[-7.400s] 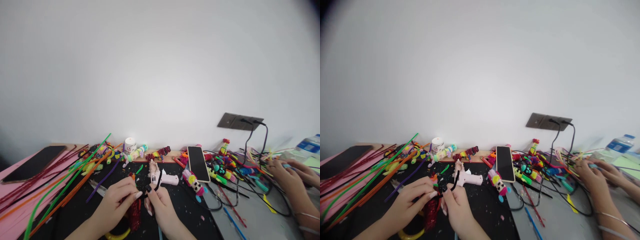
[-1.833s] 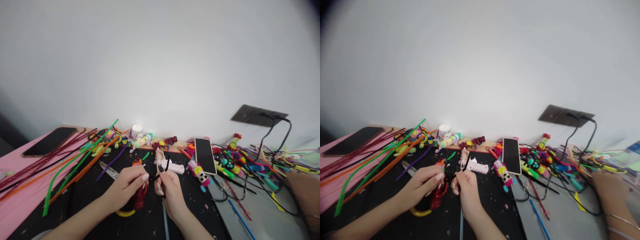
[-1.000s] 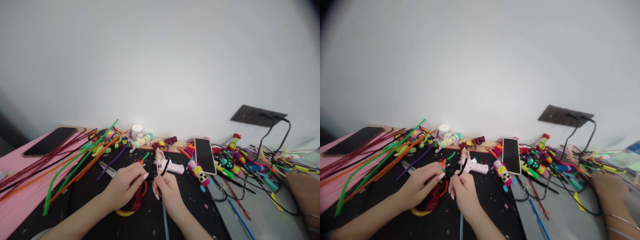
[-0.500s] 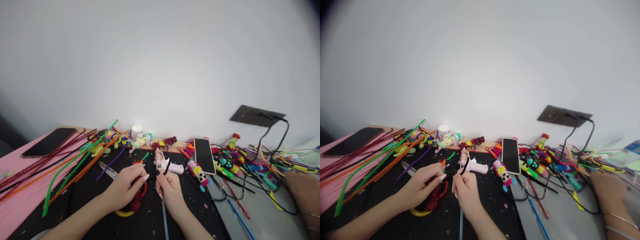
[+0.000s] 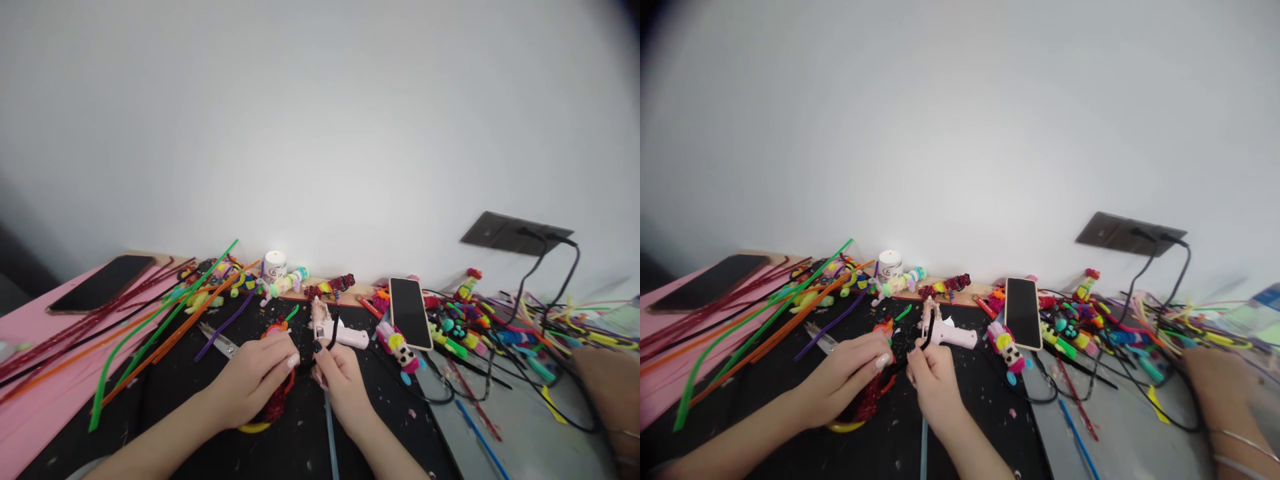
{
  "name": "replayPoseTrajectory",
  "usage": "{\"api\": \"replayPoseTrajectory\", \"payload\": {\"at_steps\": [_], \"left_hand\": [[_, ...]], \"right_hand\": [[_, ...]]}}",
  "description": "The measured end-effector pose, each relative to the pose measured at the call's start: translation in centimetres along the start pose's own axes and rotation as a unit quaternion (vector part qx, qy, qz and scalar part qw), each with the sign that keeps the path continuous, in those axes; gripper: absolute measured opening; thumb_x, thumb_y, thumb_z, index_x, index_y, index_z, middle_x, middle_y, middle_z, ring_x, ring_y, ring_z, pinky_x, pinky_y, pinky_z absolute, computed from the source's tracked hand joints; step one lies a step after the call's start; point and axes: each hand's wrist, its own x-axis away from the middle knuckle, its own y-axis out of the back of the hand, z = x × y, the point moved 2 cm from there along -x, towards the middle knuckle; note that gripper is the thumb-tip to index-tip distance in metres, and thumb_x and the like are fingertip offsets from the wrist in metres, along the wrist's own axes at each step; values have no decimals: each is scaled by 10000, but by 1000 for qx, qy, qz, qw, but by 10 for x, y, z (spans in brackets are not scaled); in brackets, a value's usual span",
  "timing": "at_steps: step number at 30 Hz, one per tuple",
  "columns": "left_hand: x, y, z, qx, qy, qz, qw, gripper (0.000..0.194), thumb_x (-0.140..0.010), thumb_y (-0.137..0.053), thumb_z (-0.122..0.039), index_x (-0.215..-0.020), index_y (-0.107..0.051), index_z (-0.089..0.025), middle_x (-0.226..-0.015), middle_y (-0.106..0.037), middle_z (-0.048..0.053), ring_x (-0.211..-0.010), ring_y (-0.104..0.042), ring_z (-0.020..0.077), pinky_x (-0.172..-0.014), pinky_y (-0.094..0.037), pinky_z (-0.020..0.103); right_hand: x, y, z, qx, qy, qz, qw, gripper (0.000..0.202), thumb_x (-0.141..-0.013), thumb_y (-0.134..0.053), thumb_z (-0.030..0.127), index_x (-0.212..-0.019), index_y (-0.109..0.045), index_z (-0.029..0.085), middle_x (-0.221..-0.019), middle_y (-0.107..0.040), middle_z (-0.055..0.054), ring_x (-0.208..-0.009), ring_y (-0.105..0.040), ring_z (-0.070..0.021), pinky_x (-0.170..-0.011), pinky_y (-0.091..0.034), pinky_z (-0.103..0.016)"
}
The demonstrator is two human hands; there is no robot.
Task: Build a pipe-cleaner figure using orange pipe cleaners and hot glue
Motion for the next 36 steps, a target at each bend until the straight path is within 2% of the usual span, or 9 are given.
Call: {"api": "replayPoseTrajectory", "payload": {"at_steps": [4,9,16,24,30,33,36], "left_hand": [[1,1,4,-28,-4,-21,999,203,-956,-343,-206,-883,-531,-188,-793,-556,21,-730,-517,152,-666,-384,258],[1,-3,4,-74,-32,18,997,172,-940,-388,-178,-839,-527,-189,-749,-551,6,-685,-509,142,-627,-364,245],[1,-4,2,-50,-14,9,999,221,-950,-357,-163,-781,-498,-183,-727,-524,0,-675,-482,133,-631,-358,236],[1,-4,-2,-22,3,68,997,242,-955,-335,-178,-794,-516,-180,-767,-545,10,-726,-499,138,-677,-376,244],[1,-5,-9,-35,-21,106,994,235,-939,-376,-183,-742,-503,-189,-733,-541,-3,-690,-502,131,-634,-369,227],[0,-5,-6,-24,-10,88,996,242,-940,-393,-202,-731,-516,-192,-721,-552,-6,-682,-513,131,-632,-378,225],[-1,-2,-3,0,24,29,999,294,-968,-327,-228,-754,-526,-192,-710,-548,-4,-682,-517,135,-657,-397,235]], "right_hand": [[-1,1,0,2,4,-1,1000,437,-918,-459,410,-538,-389,204,-457,-320,67,-422,-234,-85,-435,-180,-246],[-1,-1,0,29,22,13,999,435,-933,-434,397,-548,-389,200,-479,-349,58,-438,-262,-88,-447,-200,-246],[1,-4,3,77,30,32,996,405,-930,-434,354,-560,-406,193,-501,-348,62,-460,-274,-88,-462,-219,-238],[0,-4,0,33,21,43,998,466,-927,-429,392,-506,-391,196,-476,-333,64,-433,-258,-84,-445,-201,-238],[3,-7,3,19,3,72,997,459,-911,-457,403,-510,-360,201,-479,-308,69,-459,-252,-87,-457,-199,-237],[4,-8,5,3,5,62,998,476,-898,-465,450,-504,-373,200,-471,-311,67,-450,-250,-86,-453,-195,-239],[1,-5,6,-26,-9,-10,1000,495,-867,-497,501,-489,-407,195,-444,-346,58,-422,-265,-82,-441,-195,-237]]}}
